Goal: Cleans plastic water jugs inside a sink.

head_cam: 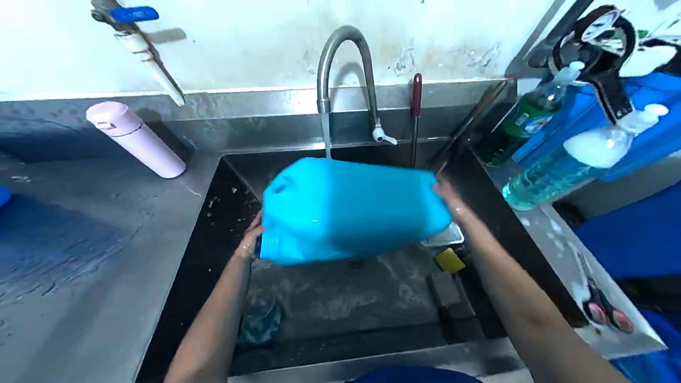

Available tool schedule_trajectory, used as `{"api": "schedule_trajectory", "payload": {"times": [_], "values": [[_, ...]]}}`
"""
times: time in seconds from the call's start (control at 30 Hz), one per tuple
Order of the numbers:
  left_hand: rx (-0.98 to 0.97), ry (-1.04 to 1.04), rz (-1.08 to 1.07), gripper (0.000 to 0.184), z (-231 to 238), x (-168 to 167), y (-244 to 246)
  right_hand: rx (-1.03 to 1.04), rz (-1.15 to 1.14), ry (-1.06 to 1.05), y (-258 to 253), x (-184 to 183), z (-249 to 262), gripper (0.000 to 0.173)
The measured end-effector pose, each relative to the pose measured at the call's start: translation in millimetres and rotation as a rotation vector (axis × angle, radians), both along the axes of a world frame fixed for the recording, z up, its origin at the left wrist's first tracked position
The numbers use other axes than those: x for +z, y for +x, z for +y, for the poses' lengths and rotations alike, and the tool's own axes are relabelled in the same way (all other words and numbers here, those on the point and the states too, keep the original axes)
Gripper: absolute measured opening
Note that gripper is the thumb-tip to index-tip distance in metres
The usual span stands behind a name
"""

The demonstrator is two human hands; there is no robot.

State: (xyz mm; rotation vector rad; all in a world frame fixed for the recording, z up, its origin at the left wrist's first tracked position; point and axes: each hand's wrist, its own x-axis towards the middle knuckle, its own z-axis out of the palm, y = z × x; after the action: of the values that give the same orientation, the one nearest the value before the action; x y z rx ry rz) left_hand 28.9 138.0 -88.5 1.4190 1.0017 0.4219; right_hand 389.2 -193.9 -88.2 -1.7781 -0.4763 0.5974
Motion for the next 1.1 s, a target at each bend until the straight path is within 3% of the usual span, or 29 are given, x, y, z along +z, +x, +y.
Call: {"api": "schedule_trajectory", "payload": {"times": [0.07, 0.13, 0.2, 0.27, 0.33, 0.4, 0.5, 0.57, 0.63, 0.7, 0.8, 0.87, 0.9, 1.0, 1.07, 1.1], "values": [[-0.059, 0.205, 0.165, 0.078, 0, 30, 32, 0.057, 0.031, -0.231, 13, -38, 12, 0.060], [-0.048, 0.415, 0.305, 0.077, -14, 59, 72, 0.147, -0.203, -0.249, 23, -12, 49, 0.070], [-0.090, 0.644, 0.432, 0.073, -43, 84, 118, 0.206, -0.407, -0.080, 41, 25, 97, 0.082], [-0.202, 0.794, 0.563, 0.075, -65, 90, 161, 0.325, -0.405, -0.050, 63, 56, 143, 0.086], [-0.270, 0.805, 0.732, 0.079, -70, 93, 190, 0.472, -0.385, -0.227, 91, 78, 170, 0.081], [-0.292, 0.741, 0.815, 0.081, -66, 97, 195, 0.497, -0.555, -0.424, 101, 105, 172, 0.075], [-0.330, 0.661, 0.673, 0.071, -57, 102, 167, 0.348, -0.724, -0.304, 38, 159, 160, 0.053], [-0.308, 0.677, 0.518, 0.065, -43, 91, 133, 0.438, -0.537, -0.034, -26, 162, 181, 0.033], [-0.300, 0.726, 0.479, 0.062, -32, 74, 82, 0.567, -0.085, 0.229, -78, 135, 220, 0.018], [-0.321, 0.772, 0.555, 0.062, -31, 58, 17, 0.567, 0.280, 0.402, -107, 112, 254, 0.017], [-0.283, 0.878, 0.645, 0.071, -43, 26, -103, 0.562, 0.484, 0.475, -150, 99, 273, 0.036], [-0.154, 0.905, 0.703, 0.082, -50, 12, -187, 0.649, 0.286, 0.266, -210, 79, 269, 0.047], [-0.053, 0.901, 0.736, 0.089, -54, 10, -223, 0.769, 0.136, 0.092, -242, 53, 263, 0.043], [0.181, 0.821, 0.900, 0.122, -64, 21, -292, 1.146, -0.015, -0.458, -298, -84, 258, 0.043], [0.199, 0.788, 0.975, 0.135, -64, 24, -297, 1.011, -0.008, -0.791, -300, -186, 243, 0.058], [0.200, 0.791, 0.988, 0.139, -59, 22, -290, 0.872, 0.043, -0.857, -298, -224, 230, 0.064]]}}
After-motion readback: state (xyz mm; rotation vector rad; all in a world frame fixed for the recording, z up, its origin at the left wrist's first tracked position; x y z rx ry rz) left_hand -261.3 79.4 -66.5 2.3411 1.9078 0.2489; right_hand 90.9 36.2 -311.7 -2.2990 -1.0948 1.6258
